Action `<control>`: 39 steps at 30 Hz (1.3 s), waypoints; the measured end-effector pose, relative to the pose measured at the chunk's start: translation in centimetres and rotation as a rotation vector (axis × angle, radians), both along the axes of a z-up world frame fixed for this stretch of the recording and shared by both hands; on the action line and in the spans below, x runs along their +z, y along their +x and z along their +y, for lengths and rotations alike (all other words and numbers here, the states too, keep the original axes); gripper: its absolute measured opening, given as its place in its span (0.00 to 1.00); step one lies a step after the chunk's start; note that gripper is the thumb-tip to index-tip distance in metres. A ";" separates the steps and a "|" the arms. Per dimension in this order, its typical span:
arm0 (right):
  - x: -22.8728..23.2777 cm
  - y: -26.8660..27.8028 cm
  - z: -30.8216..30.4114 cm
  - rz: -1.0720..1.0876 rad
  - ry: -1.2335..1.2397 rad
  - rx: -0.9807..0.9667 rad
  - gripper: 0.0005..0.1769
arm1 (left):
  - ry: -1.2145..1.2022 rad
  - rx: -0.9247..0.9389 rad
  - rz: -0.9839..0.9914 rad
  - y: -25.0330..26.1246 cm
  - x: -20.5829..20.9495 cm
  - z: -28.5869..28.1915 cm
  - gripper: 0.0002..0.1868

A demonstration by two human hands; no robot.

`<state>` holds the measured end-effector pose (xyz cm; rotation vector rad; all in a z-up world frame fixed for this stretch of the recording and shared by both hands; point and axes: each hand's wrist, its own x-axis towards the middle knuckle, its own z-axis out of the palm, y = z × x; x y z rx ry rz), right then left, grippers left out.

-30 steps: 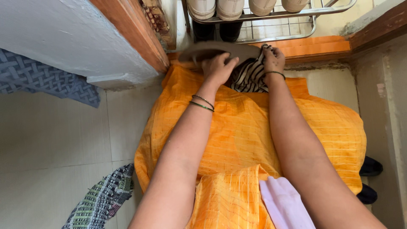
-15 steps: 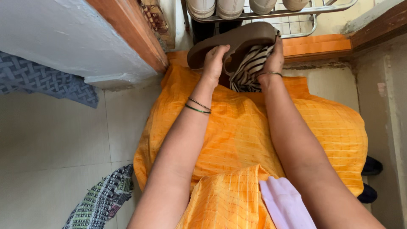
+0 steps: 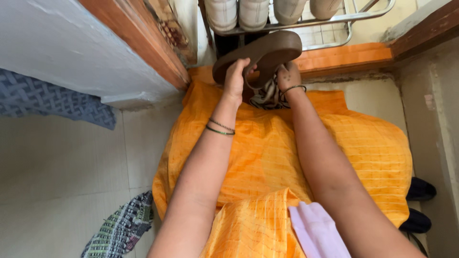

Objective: The person sits on the floor and wipes several pairs of shoes and sandals with a striped cloth. They handle black sneakers, brown sandals, and dark slip-on shoes one at a time, wiping the uppers and soles, then placing them on a metal shoe rack. The person also folds a pair of dark socks.

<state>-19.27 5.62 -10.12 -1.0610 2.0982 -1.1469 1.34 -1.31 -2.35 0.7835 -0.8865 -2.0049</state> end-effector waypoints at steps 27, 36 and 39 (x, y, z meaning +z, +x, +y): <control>13.1 -4.4 1.9 0.492 -0.215 -0.212 0.40 | -0.418 -0.191 -0.804 1.6 18.5 3.6 0.24; 40.5 3.8 15.7 -0.111 -0.492 0.594 0.69 | -0.661 -0.631 -0.753 1.1 32.8 1.5 0.32; 44.0 5.0 19.6 0.016 -0.539 0.638 0.67 | -0.796 -0.604 -0.773 -2.9 35.5 2.1 0.32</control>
